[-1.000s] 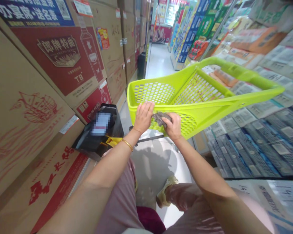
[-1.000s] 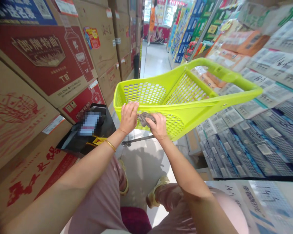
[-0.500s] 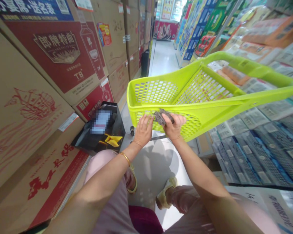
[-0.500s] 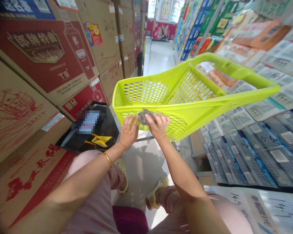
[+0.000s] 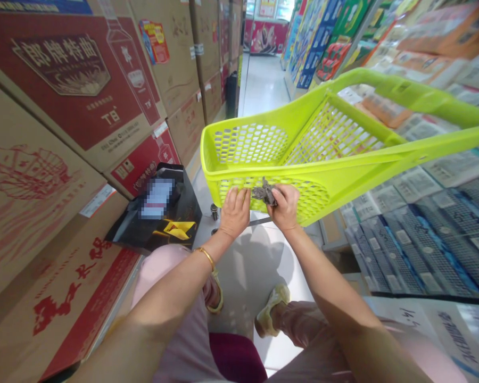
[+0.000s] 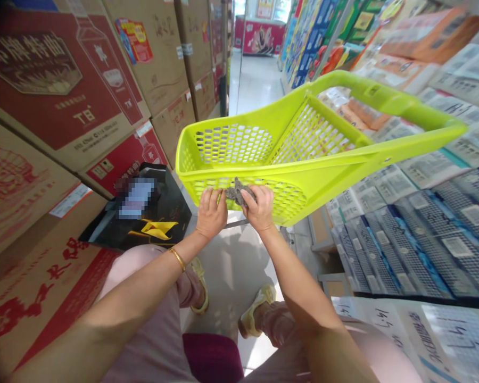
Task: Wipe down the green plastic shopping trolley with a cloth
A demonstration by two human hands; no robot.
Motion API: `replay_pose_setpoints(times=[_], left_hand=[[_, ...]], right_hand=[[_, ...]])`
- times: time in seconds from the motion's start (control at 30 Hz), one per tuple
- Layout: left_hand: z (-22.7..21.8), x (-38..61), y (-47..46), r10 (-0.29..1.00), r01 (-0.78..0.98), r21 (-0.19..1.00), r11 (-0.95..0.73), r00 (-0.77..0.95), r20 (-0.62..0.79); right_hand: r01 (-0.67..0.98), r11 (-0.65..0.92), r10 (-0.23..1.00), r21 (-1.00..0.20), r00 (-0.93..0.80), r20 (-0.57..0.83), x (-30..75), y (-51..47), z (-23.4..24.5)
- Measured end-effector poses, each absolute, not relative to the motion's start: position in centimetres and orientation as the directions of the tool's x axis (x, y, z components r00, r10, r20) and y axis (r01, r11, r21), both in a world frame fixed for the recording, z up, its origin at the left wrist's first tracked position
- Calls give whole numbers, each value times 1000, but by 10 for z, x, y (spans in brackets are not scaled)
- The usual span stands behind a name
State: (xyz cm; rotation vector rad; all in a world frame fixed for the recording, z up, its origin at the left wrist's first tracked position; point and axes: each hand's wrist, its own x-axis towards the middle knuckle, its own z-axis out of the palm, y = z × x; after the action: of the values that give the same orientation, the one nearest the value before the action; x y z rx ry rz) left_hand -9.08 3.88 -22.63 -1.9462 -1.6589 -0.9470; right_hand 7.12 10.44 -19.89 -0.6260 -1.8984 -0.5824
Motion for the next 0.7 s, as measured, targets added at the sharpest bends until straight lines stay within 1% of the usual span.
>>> replay_pose_setpoints(times=[0.1,0.23,0.37,0.53,0.7], left_hand=[[-224,-89,41,695,972,110,-209,68,716],[-219,-89,45,726,959,152,-241,74,684],[-216,-91,52,724,954,179,-239,53,687],[-221,-97,62,714,944,217,-247,26,700],[-227,-104,67,639,970,130,-206,33,768]], right_hand=[[703,703,222,107,-360,906,66,101,-196],[791,608,282,68,-295,913,57,102,-181],[807,589,361,29,-296,884,50,108,-172],[782,624,420,-17,-318,850,46,113,-193],[755,655,414,29,-390,823,39,109,-227]])
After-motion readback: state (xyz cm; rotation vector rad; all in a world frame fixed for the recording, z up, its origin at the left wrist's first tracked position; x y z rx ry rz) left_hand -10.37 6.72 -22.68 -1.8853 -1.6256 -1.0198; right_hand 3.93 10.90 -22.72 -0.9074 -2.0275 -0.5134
